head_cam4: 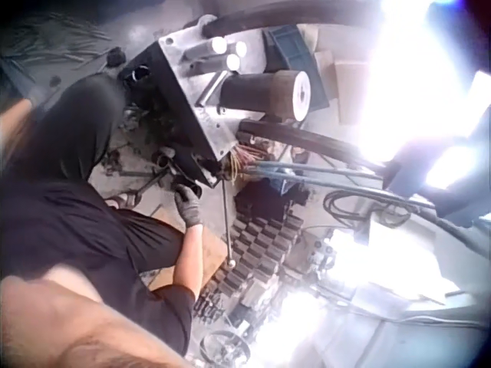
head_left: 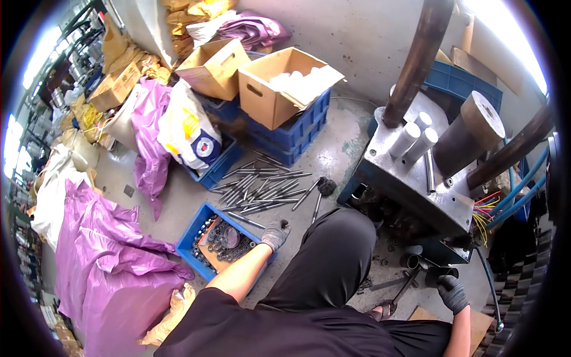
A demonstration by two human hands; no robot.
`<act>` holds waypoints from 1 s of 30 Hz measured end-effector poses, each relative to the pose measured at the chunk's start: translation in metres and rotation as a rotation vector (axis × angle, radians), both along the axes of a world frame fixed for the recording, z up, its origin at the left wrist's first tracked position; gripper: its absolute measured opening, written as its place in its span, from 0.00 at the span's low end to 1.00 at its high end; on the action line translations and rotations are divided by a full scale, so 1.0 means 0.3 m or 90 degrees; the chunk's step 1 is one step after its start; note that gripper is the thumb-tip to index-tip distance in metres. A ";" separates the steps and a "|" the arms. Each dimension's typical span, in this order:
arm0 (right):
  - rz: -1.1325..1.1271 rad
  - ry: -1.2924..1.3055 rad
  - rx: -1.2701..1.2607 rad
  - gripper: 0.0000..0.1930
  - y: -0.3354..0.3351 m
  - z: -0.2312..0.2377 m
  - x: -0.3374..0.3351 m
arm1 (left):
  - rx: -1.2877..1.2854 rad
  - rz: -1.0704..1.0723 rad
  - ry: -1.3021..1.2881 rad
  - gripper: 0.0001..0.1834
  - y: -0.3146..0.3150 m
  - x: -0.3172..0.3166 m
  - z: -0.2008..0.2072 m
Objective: The person places a metal rod into a metal gear component, positions them within a manual press machine, and pulls the lever to join them. They then remove the joined part and place it into a bin containing other components.
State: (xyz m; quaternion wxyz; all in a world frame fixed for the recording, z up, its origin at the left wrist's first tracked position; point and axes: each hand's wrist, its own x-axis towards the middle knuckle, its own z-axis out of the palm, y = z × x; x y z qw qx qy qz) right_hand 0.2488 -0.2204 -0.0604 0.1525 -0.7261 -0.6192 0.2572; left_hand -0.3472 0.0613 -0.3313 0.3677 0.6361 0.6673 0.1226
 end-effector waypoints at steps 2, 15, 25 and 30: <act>-0.045 0.021 -0.021 0.13 -0.001 -0.013 0.038 | -0.001 -0.049 0.068 0.23 0.063 0.040 -0.080; -0.252 0.054 -0.185 0.19 -0.087 -0.002 0.106 | 0.035 -0.267 0.255 0.21 0.320 0.400 -0.127; -0.223 -0.020 -0.271 0.21 -0.012 0.043 0.068 | -0.108 -0.309 0.157 0.16 0.241 0.434 -0.375; -0.124 -0.046 -0.208 0.21 0.002 0.022 0.088 | -0.036 -0.205 -0.012 0.20 0.170 0.329 -0.407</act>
